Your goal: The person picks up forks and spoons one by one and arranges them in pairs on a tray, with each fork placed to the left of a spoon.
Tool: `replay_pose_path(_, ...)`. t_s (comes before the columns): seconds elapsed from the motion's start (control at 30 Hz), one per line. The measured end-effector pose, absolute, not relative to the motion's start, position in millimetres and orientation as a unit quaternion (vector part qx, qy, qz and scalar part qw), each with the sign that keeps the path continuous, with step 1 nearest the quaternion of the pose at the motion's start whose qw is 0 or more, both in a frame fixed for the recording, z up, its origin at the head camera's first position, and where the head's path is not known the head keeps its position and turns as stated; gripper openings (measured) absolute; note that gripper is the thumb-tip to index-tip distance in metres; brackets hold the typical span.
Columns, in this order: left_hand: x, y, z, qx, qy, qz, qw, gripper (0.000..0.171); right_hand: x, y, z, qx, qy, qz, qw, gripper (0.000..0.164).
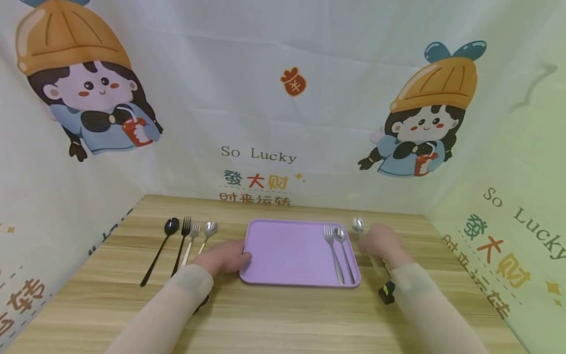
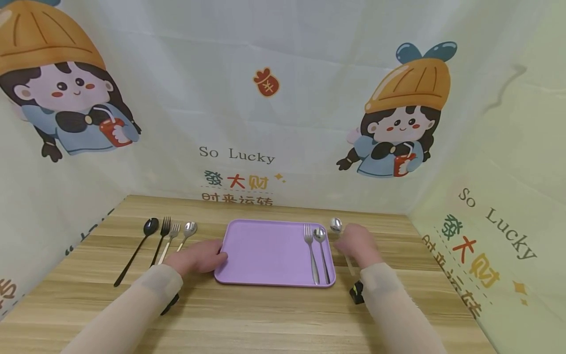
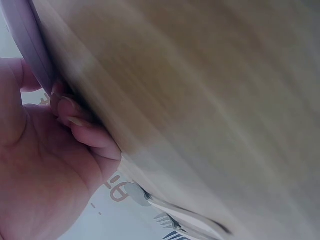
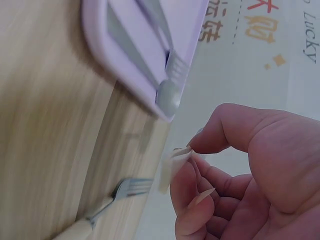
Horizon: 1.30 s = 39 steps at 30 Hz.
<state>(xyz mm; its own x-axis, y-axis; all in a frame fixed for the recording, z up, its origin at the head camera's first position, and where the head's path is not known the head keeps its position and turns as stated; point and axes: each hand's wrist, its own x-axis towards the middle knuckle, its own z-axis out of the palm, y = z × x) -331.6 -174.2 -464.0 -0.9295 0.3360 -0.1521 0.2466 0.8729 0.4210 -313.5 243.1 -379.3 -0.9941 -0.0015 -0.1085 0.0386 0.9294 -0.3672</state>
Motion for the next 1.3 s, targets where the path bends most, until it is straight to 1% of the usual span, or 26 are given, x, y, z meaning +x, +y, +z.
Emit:
replay_pose_path(0.23,-343.5,-177.1,-477.7,0.150,0.963,0.195,0.107,0.059,-316.2,222.1,-382.1,0.009,0.974,-0.217,0.058,0.025)
replay_pose_path(0.37,-342.6,-176.7,-478.7,0.152,0.964,0.193,0.102,0.060,-315.5,207.8,-386.1,0.006,0.969,-0.240,0.061,0.021)
replay_pose_path(0.53,-340.3,-175.2,-476.0,0.157,0.963,0.192,0.105,0.060,-312.5,191.5,-388.6,0.000,0.971,-0.229,0.066,0.020)
replay_pose_path(0.73,-343.0,-176.3,-478.4,0.158,0.963,0.192,0.102,0.062,-313.8,177.7,-392.7,-0.033,0.979,-0.198,0.033,0.023)
replay_pose_path(0.83,-344.6,-176.6,-481.5,0.152,0.964,0.193,0.098,0.062,-315.7,170.7,-395.8,-0.041,0.979,-0.197,0.025,0.020)
replay_pose_path(0.9,-343.1,-176.1,-480.3,0.150,0.964,0.196,0.096,0.061,-315.9,165.4,-397.3,-0.040,0.978,-0.205,0.027,0.019)
replay_pose_path(1.03,-336.9,-173.6,-472.4,0.152,0.963,0.199,0.099,0.059,-315.0,156.8,-400.3,-0.033,0.974,-0.224,0.029,0.023)
replay_pose_path(1.13,-331.8,-172.5,-464.9,0.160,0.961,0.199,0.102,0.059,-314.9,152.9,-402.4,-0.035,0.975,-0.219,0.030,0.015)
replay_pose_path(1.17,-330.0,-171.9,-462.1,0.161,0.961,0.200,0.104,0.059,-314.9,152.1,-402.7,-0.036,0.976,-0.214,0.029,0.015)
replay_pose_path(1.23,-329.2,-172.4,-460.7,0.162,0.960,0.202,0.105,0.061,-315.2,150.5,-403.6,-0.033,0.977,-0.210,0.032,0.019)
replay_pose_path(1.3,-332.9,-174.0,-465.4,0.160,0.961,0.199,0.102,0.062,-315.7,149.1,-404.2,-0.034,0.977,-0.209,0.031,0.020)
